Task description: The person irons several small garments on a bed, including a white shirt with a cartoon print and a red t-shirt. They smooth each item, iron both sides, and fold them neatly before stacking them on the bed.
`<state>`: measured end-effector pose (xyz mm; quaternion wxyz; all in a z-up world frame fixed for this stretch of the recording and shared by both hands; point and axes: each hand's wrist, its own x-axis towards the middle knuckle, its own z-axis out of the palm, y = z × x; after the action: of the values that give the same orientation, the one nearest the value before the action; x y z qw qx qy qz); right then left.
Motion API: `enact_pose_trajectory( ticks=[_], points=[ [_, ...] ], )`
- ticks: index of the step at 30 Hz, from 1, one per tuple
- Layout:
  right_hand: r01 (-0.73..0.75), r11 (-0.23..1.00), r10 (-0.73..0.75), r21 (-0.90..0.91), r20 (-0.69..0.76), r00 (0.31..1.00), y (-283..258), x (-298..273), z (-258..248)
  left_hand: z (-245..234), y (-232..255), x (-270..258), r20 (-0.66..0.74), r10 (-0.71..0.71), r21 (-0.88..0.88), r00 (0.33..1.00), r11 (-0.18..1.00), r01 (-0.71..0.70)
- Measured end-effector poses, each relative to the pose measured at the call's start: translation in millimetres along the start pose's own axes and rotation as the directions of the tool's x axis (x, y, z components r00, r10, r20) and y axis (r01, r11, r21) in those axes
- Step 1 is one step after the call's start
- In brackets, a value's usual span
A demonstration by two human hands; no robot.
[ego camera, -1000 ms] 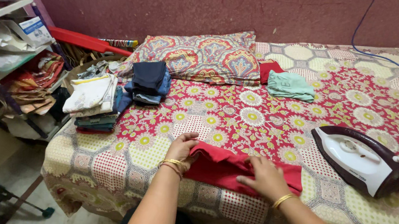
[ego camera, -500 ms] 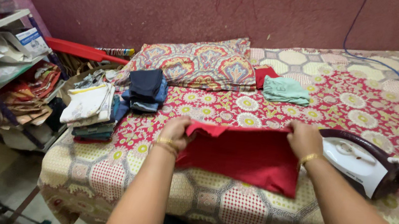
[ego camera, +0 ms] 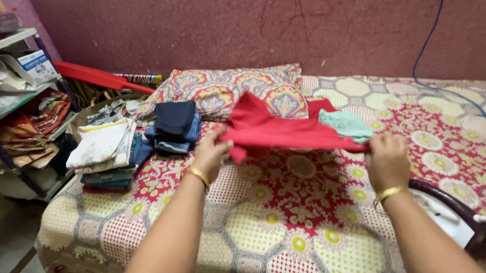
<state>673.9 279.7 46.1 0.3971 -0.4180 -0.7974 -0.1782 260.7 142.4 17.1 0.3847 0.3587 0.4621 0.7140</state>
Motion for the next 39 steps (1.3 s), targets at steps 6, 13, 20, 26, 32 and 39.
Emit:
enact_pose_trajectory(
  ticks=[6, 13, 20, 26, 32, 39],
  points=[
    [-0.148, 0.987, 0.122, 0.062, 0.302, 0.945, -15.9, -132.7, 17.6, -34.8, -109.0, -77.2, -0.136, -0.368, 0.006, 0.920, 0.928, 0.372],
    [-0.168, 0.982, 0.121, 0.091, 0.385, 0.915, -14.7, -159.6, 12.2, -36.0, -129.7, -111.6, -0.100, -0.298, -0.072, 0.949, 0.954, 0.292],
    [-0.103, 0.972, 0.021, 0.211, 0.356, 0.934, 1.9, -168.1, -3.0, -42.8, -94.8, -131.7, -0.014, -0.519, -0.180, 0.855, 0.842, 0.508],
    [-0.119, 0.982, 0.004, 0.145, 0.619, 0.785, 4.5, -166.6, -10.7, -13.8, -39.4, -154.7, -0.255, -0.528, 0.807, 0.810, 0.346, 0.479],
    [-0.274, 0.924, 0.038, 0.268, 0.646, 0.763, -59.5, -136.4, 12.8, 51.7, -48.2, -150.2, -0.015, -0.115, 0.918, 0.993, -0.396, -0.032],
    [-0.042, 0.988, -0.105, 0.146, 0.858, 0.503, -164.2, -134.2, 42.0, 78.4, -86.4, -158.9, 0.117, -0.252, 0.983, 0.961, -0.107, -0.148]
  ],
)
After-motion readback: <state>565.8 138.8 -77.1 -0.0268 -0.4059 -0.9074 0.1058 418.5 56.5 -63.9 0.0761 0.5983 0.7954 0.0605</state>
